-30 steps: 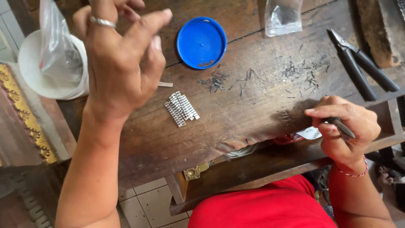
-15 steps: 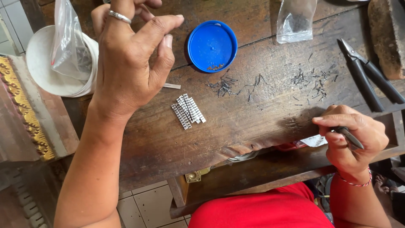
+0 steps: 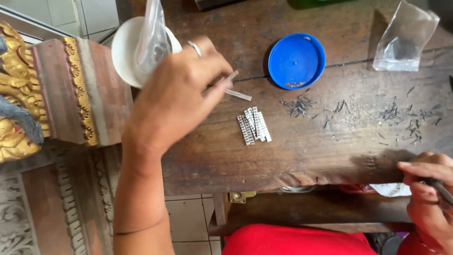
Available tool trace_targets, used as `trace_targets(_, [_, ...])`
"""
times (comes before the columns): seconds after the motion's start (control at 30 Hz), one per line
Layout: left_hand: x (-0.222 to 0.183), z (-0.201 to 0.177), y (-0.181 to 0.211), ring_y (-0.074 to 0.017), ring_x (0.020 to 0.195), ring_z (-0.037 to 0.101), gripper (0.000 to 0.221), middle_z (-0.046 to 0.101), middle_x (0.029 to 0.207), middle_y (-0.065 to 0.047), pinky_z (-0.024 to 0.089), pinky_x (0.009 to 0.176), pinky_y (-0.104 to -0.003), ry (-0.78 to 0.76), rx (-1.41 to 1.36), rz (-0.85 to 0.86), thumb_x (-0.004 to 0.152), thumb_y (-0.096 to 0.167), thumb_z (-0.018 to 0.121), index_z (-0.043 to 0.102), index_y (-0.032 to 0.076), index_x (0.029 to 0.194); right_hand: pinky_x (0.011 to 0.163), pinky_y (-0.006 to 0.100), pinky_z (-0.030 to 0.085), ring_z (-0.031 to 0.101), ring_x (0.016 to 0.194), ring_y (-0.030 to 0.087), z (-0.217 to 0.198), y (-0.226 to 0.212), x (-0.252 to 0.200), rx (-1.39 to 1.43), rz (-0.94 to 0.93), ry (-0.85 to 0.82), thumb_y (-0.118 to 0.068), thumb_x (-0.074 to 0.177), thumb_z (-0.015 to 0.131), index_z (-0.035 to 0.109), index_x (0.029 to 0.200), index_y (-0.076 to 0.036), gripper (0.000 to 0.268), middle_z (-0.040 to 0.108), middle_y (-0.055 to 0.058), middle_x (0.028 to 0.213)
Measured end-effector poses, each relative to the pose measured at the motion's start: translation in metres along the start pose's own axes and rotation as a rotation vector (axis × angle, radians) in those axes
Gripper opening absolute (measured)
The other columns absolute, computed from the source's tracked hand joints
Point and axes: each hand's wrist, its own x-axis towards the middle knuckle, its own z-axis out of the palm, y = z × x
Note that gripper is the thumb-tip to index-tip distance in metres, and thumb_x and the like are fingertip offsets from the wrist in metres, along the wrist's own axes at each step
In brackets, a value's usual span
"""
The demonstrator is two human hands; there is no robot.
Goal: Using pliers to trim or remove excess material from small metal jewelry pins on a wooden workbench.
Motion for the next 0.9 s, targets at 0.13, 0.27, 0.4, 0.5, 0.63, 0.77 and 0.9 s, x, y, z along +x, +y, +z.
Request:
trace_targets(0.13, [0.006, 0.009, 0.007, -0.0249, 0.076, 0.068, 0.022, 0.058, 0.104, -0.008, 0.057, 0.054, -0.042, -0.244, -0.027, -0.134, 0.087, 0.013, 0.083, 0.070, 0.004, 0.102, 0.071, 0.028, 0.040, 0.052, 0.067, 0.016, 0.005, -0.007, 0.010, 0.031, -0.042, 0.033, -0.016, 0.108, 0.045, 0.066, 0.109, 0.000, 0.026, 0.053, 0.006, 0.078])
trace_targets(0.27, [0.012, 0.020, 0.007, -0.0318, 0.078, 0.067, 0.019, 0.049, 0.109, -0.009, 0.050, 0.062, -0.051, -0.379, -0.092, -0.243, 0.093, 0.015, 0.076, 0.059, 0.007, 0.097, 0.066, 0.026, 0.041, 0.047, 0.059, 0.014, 0.001, -0.017, 0.023, 0.027, -0.200, 0.027, 0.002, 0.099, 0.044, 0.063, 0.108, 0.002, 0.021, 0.047, 0.001, 0.067])
trace_targets(0.4, [0.008, 0.024, 0.008, -0.0303, 0.068, 0.063, 0.012, 0.051, 0.104, -0.008, 0.048, 0.061, -0.049, -0.404, -0.071, -0.266, 0.096, 0.010, 0.064, 0.058, 0.007, 0.086, 0.060, 0.030, 0.039, 0.039, 0.055, 0.016, 0.014, -0.033, 0.031, 0.066, -0.255, 0.102, 0.009, 0.087, 0.044, 0.063, 0.096, 0.008, 0.021, 0.039, 0.000, 0.057])
trace_targets(0.5, [0.007, 0.029, 0.004, -0.0292, 0.069, 0.061, 0.013, 0.052, 0.100, -0.007, 0.047, 0.058, -0.048, -0.391, -0.048, -0.265, 0.091, 0.012, 0.066, 0.059, 0.007, 0.082, 0.060, 0.027, 0.040, 0.040, 0.055, 0.013, 0.009, -0.029, 0.030, 0.072, -0.247, 0.055, 0.009, 0.084, 0.044, 0.063, 0.102, 0.005, 0.027, 0.039, -0.003, 0.058])
trace_targets(0.63, [0.010, 0.026, 0.004, -0.0291, 0.067, 0.062, 0.014, 0.053, 0.095, -0.008, 0.049, 0.057, -0.046, -0.367, -0.023, -0.197, 0.089, 0.008, 0.069, 0.060, 0.006, 0.079, 0.060, 0.023, 0.036, 0.041, 0.053, 0.009, 0.008, -0.023, 0.025, 0.089, -0.221, 0.014, 0.010, 0.090, 0.042, 0.063, 0.108, 0.001, 0.029, 0.041, -0.004, 0.063])
trace_targets(0.77, [0.004, 0.006, 0.014, -0.0177, 0.071, 0.055, 0.017, 0.055, 0.089, -0.009, 0.046, 0.061, -0.030, -0.029, -0.160, 0.004, 0.089, -0.009, 0.066, 0.055, 0.003, 0.087, 0.064, 0.032, 0.041, 0.044, 0.059, 0.018, 0.012, -0.024, 0.021, 0.349, -0.087, 0.177, -0.011, 0.108, 0.044, 0.051, 0.113, -0.001, 0.013, 0.046, 0.012, 0.073])
trace_targets(0.9, [-0.015, 0.006, 0.057, -0.0195, 0.078, 0.063, 0.009, 0.064, 0.089, -0.012, 0.057, 0.071, -0.028, 0.295, -0.467, 0.001, 0.099, 0.006, 0.062, 0.058, -0.001, 0.096, 0.058, 0.029, 0.033, 0.035, 0.060, 0.013, 0.005, -0.044, 0.033, 0.614, -0.031, 0.131, -0.010, 0.101, 0.050, 0.045, 0.118, -0.007, 0.018, 0.034, 0.006, 0.071])
